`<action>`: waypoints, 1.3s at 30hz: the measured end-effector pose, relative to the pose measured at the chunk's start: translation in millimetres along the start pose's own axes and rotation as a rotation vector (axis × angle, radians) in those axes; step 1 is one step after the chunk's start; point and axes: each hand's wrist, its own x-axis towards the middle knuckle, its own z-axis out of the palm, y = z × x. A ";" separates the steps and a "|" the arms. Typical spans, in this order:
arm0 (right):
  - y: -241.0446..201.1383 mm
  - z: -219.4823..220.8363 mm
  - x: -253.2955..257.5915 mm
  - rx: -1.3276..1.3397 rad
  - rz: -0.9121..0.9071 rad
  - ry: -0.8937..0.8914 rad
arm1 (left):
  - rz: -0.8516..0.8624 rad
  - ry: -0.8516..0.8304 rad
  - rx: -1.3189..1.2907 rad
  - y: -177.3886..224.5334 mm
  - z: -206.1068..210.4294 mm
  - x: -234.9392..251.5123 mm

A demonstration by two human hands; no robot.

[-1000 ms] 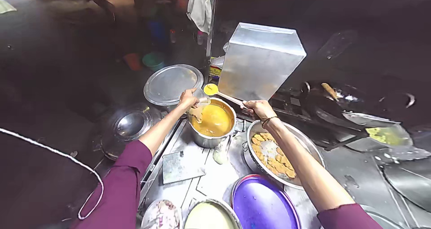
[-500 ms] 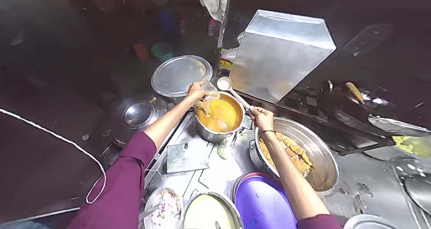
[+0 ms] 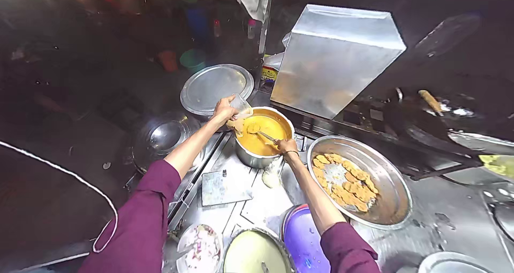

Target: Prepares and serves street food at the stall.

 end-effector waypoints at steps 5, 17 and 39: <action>9.1 -16.7 -18.0 0.506 0.042 -0.025 | 0.002 0.004 0.009 -6.4 -5.9 -2.9; -67.6 -123.3 -84.3 0.241 -0.313 0.082 | -0.016 -0.020 -0.001 3.4 5.5 -8.3; -0.1 -32.1 -40.3 -0.075 -0.202 -0.083 | 0.064 0.001 0.037 41.2 6.0 -89.2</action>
